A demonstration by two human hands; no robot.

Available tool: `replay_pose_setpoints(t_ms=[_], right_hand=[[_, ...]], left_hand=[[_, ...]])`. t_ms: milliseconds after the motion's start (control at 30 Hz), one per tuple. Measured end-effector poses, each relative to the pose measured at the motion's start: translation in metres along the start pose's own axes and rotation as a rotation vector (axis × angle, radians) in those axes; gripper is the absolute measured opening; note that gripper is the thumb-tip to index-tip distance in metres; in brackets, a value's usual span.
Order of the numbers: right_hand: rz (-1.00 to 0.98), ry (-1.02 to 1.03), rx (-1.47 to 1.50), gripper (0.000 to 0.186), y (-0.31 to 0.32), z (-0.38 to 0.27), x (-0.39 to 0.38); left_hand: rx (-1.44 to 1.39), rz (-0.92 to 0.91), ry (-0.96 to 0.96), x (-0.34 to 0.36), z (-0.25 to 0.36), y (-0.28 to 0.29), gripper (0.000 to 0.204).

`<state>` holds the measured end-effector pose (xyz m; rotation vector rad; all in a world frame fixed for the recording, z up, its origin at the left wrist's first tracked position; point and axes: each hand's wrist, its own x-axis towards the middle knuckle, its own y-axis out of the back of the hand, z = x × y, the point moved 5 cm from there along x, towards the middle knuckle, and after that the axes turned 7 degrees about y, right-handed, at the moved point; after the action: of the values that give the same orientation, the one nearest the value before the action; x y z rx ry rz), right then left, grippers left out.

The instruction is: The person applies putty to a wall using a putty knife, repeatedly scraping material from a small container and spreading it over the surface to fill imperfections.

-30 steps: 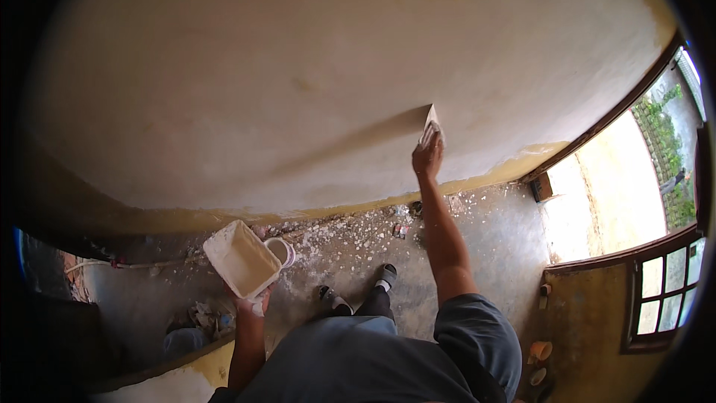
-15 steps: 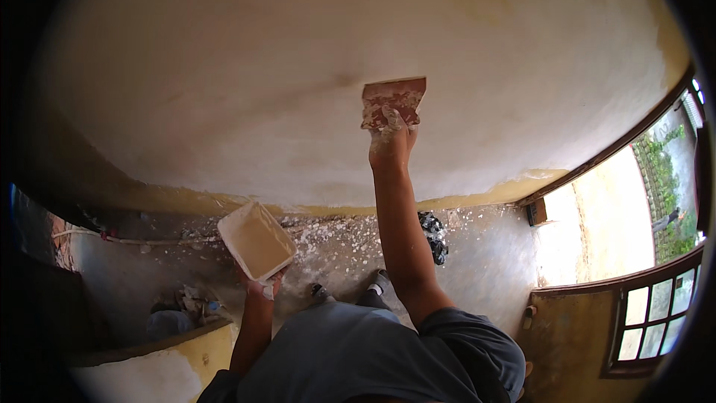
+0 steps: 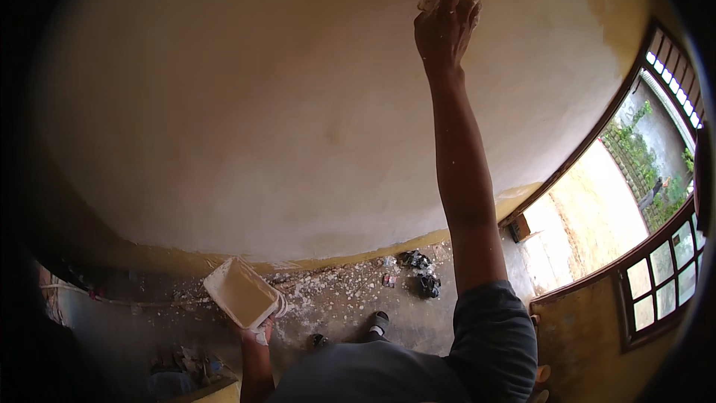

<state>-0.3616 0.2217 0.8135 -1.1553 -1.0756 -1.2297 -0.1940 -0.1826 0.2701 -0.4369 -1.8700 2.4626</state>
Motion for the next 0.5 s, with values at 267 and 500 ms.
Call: replay_pose_setpoints(t_ms=[267, 500], right_hand=[[0.091, 0.035, -0.015, 0.05, 0.014, 0.059, 0.056], [-0.211, 0.421, -0.352, 0.041, -0.026, 0.076, 0.0]], left_hand=[[0.02, -0.005, -0.037, 0.008, 0.018, 0.011, 0.071], [-0.002, 0.015, 0.0, 0.015, 0.012, 0.01, 0.071]])
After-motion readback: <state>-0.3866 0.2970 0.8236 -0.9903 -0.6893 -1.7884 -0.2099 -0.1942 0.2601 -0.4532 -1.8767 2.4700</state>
